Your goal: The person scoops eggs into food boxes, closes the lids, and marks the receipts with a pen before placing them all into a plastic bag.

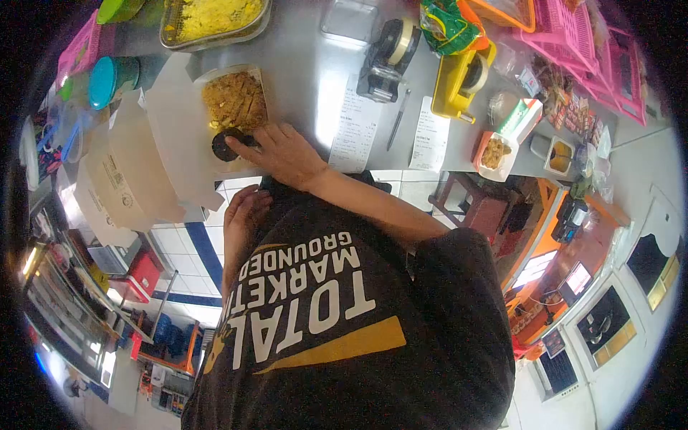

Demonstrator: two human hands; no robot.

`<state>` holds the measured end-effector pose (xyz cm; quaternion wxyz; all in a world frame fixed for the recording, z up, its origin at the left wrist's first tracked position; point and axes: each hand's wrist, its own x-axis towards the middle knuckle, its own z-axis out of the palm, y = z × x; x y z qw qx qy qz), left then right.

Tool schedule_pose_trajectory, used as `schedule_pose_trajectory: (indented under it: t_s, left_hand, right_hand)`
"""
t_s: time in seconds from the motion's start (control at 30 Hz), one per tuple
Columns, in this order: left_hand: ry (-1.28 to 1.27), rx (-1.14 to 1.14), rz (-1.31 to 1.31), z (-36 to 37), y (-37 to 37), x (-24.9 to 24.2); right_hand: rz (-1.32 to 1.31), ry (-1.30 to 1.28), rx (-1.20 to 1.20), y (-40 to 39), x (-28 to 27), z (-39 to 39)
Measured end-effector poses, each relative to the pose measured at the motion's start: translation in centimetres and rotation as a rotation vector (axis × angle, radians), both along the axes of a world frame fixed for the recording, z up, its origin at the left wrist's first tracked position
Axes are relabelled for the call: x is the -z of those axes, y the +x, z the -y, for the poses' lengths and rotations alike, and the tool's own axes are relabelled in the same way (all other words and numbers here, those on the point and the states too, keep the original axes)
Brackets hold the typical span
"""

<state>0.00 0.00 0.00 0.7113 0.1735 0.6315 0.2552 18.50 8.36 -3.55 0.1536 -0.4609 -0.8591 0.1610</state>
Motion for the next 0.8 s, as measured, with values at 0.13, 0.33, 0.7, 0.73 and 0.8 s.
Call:
schedule_pose_trajectory:
  t_s: [0.13,0.33,0.7,0.73,0.8]
  left_hand:
    - [0.040,-0.119,0.057,-0.7,2.4,-0.2]
    - [0.100,-0.177,0.108,0.0,2.3,1.2]
    - [0.102,-0.278,0.084,-0.8,3.5,1.4]
    - [0.082,-0.313,0.082,-1.2,3.7,1.2]
    - [0.144,-0.288,0.031,-1.9,4.1,1.5]
  right_hand:
    - [-0.102,0.027,-0.080,1.6,0.3,0.0]
    - [-0.145,0.018,-0.050,1.8,0.9,0.2]
    - [-0.257,-0.124,0.039,2.2,-0.3,-0.8]
    - [-0.302,-0.086,0.085,2.4,-0.5,-1.8]
    - [-0.349,-0.032,0.190,3.2,-2.1,-5.0]
